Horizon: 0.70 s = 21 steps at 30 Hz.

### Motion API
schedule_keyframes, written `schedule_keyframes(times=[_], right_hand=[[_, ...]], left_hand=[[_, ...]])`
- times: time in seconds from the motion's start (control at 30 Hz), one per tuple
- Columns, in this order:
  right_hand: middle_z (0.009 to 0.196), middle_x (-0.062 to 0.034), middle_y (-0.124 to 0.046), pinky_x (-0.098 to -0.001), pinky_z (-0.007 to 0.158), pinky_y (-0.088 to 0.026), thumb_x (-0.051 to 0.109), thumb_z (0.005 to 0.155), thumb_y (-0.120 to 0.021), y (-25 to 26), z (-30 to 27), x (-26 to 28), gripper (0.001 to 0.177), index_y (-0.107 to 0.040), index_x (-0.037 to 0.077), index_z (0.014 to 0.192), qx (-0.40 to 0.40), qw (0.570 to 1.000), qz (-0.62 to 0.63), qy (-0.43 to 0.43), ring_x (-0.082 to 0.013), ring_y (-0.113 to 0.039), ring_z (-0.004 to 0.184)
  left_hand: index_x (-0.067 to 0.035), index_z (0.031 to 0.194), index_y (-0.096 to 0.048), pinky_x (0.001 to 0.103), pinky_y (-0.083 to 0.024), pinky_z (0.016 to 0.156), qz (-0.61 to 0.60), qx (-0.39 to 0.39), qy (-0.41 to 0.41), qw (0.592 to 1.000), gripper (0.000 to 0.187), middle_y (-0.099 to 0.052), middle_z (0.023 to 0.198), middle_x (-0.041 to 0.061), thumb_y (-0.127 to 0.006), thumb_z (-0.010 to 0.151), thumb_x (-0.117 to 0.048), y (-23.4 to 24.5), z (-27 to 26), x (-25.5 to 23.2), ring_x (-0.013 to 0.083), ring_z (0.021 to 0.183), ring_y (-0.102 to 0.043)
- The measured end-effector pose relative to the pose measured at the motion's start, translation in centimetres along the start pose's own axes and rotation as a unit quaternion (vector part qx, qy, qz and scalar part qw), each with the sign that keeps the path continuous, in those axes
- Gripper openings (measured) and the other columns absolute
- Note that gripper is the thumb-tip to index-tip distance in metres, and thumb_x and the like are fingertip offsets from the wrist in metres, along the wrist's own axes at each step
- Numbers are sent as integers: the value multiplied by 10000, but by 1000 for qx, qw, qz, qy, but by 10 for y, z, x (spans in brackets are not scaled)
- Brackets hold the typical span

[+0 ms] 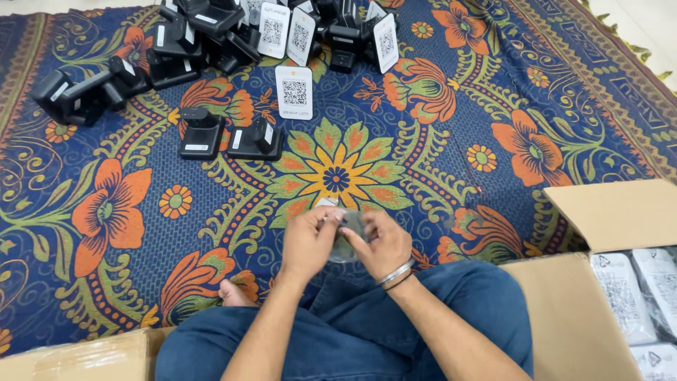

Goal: The person unpacks electronic devices from boxes and arranges them on a rug.

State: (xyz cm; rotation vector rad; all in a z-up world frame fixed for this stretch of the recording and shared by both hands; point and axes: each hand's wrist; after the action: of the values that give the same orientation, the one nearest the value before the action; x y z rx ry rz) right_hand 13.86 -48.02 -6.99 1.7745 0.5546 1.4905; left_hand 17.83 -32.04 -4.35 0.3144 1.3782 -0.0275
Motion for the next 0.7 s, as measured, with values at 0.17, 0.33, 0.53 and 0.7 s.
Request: schedule_keyframes(times=[0.17,0.33,0.53,0.7], right_hand=[[990,-139,-705,-347,634,-561,301,681,-881,6,3,4,716,-609,-11,1265,-210,951,68,219,-235,-691,722],[737,-33,-764,-267,566,-570,144,881,-755,-8,19,-27,169,-767,33,1007,-77,969,202,122,-116,-729,601],[744,-79,-757,-262,552,-550,56,867,-720,17,18,-21,122,-776,33,973,-81,938,338,-22,-104,-683,597],[941,-52,-729,-282,591,-568,40,804,-729,39,3,-4,122,-778,76,910,-182,962,134,153,-161,-729,671]], left_hand=[[-82,981,-801,371,-499,569,108,19,90,990,185,-715,665,125,-754,871,-223,15,-1,-28,203,601,-643],[-62,979,-750,478,-553,676,360,-25,-155,920,398,-737,841,143,-814,608,-191,26,-6,-11,352,742,-712],[-99,919,-684,426,-556,787,331,-75,186,922,155,-764,883,117,-755,820,-195,44,-3,-16,311,854,-727],[-71,888,-690,421,-546,739,309,-99,78,943,120,-687,862,98,-726,776,-92,42,-13,-36,271,810,-698]])
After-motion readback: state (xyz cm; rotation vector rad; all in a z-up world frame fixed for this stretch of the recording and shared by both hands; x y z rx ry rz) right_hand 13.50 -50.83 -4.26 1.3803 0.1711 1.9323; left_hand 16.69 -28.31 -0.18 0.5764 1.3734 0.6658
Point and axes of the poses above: each hand's wrist, its own z-axis towards the middle knuckle, its own y-axis out of the back of the hand, x = y × z
